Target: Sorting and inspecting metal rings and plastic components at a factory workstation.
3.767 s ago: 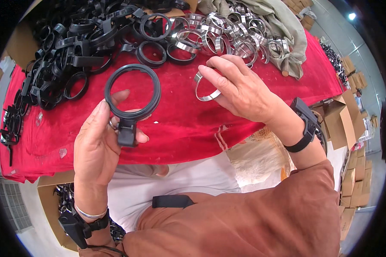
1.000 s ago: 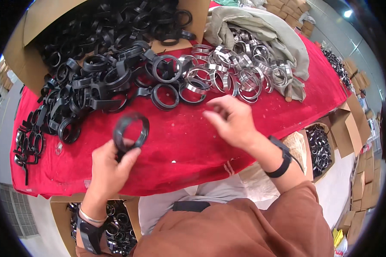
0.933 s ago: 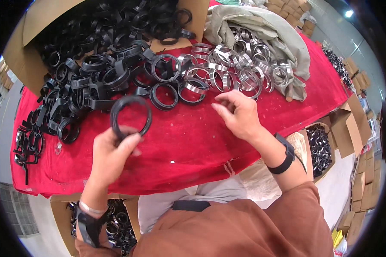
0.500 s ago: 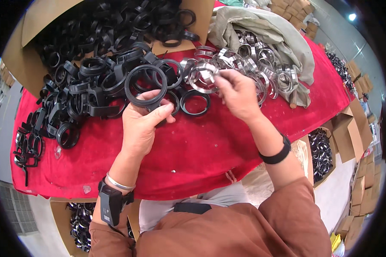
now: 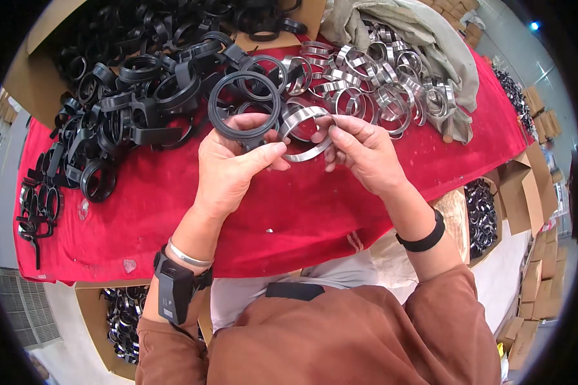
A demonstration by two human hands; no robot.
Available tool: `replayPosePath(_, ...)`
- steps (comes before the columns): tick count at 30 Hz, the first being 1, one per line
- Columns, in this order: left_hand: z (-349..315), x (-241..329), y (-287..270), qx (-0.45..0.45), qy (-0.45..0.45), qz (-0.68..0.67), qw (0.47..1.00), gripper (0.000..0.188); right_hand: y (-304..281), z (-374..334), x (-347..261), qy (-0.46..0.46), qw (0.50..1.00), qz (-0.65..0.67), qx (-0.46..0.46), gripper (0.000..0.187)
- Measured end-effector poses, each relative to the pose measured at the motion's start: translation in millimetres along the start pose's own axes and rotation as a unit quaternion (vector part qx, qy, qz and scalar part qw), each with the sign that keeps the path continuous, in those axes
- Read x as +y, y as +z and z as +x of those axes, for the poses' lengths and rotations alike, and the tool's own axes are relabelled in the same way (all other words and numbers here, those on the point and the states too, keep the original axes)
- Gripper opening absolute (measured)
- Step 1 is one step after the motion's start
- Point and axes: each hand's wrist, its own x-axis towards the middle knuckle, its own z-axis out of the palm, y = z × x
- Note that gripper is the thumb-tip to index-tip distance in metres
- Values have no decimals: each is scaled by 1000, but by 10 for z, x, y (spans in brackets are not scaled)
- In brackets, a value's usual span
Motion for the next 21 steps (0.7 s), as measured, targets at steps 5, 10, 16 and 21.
replayPosePath(5,-12,11,-10,-14,2,7,1000,37,26,-94,27,16,999,34,0,30)
replayPosePath(10,17,9,-22,-13,-12,-26,1000,31,4,-144,-3,51,986,154,-21,30)
replayPosePath(16,37,15,-39,11,-97,-115,989,19,62,-174,-68,155,943,296,-5,26)
replayPosePath(21,26,69,-4,36,-123,-69,989,15,130,-170,-115,193,920,338,51,22)
